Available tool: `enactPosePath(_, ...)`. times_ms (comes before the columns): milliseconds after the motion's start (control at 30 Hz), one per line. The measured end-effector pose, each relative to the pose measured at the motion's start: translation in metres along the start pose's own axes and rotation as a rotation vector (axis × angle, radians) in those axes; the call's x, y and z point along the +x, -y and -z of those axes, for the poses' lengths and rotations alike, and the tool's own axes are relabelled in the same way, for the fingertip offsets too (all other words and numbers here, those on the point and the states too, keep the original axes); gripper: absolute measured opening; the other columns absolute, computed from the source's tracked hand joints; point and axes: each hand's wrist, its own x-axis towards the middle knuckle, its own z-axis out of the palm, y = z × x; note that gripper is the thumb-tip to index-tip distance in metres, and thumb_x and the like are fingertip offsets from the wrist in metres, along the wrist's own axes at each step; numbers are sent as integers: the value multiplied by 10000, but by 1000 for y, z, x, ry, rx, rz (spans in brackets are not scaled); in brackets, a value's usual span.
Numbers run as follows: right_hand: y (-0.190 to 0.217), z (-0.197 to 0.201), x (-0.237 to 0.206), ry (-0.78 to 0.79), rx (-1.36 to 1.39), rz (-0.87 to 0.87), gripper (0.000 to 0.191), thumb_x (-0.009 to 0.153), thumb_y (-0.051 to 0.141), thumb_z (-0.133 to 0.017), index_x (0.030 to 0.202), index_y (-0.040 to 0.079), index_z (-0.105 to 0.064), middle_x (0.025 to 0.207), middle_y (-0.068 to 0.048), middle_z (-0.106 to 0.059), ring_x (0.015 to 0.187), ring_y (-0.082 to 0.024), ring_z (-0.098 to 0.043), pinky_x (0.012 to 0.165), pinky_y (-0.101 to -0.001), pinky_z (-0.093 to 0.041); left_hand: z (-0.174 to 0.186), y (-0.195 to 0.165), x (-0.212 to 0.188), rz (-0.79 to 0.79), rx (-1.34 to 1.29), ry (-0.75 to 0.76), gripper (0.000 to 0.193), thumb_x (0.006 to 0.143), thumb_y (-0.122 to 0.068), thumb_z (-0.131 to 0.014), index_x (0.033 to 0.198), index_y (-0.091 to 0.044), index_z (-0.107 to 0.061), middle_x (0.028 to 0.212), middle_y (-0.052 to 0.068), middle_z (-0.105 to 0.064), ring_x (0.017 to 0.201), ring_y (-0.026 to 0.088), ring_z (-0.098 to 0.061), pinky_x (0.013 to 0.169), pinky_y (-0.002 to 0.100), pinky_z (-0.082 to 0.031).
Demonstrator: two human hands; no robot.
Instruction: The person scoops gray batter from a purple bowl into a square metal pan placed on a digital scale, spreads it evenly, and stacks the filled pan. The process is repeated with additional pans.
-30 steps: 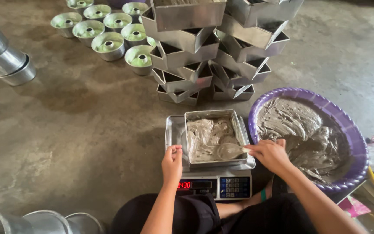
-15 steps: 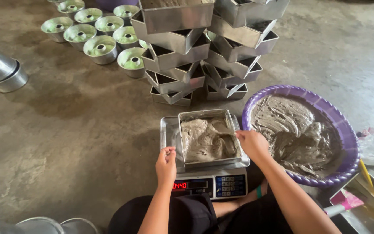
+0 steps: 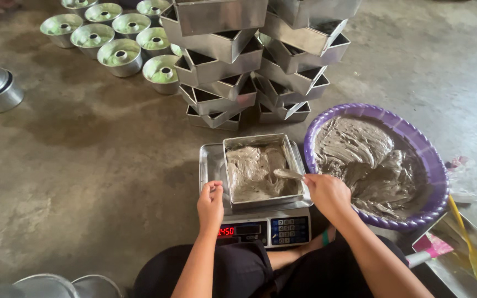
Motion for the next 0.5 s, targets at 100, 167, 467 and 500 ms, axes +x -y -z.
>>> enactPosePath(100, 4, -4, -3, 191, -137, -80, 297, 986, 403, -541, 1123, 311, -788, 976, -97, -764, 940, -328, -720, 821, -465, -566, 1, 1, 0, -21, -18, 9, 185, 959, -193, -640, 1092, -78, -700, 994, 68, -699, 721, 115, -601, 663, 285, -490)
enactPosePath(167, 2, -4, -14, 216, -157, -56, 296, 979, 389, -538, 1114, 303, -787, 978, -89, -769, 942, -320, -725, 823, -470, -565, 2, -1, 0, -4, 16, 2, 192, 965, -200, -644, 1106, -83, -702, 941, 85, -723, 721, 108, -608, 685, 267, -488)
enactPosePath(467, 0, 8, -14, 219, -148, -85, 294, 972, 424, -565, 1130, 306, -782, 963, -115, -763, 925, -336, -722, 814, -473, -566, -2, -3, -3, 12, 10, 4, 202, 962, -211, -636, 1108, -88, -703, 992, 64, -733, 767, 104, -646, 713, 272, -506)
enactPosePath(500, 2, 9, -10, 301, -176, -106, 291, 975, 430, -563, 1120, 314, -787, 972, -110, -765, 929, -336, -723, 821, -475, -566, -2, -2, -2, 25, 5, 5, 202, 963, -211, -634, 1110, -89, -703, 994, 63, -737, 774, 106, -649, 721, 270, -505)
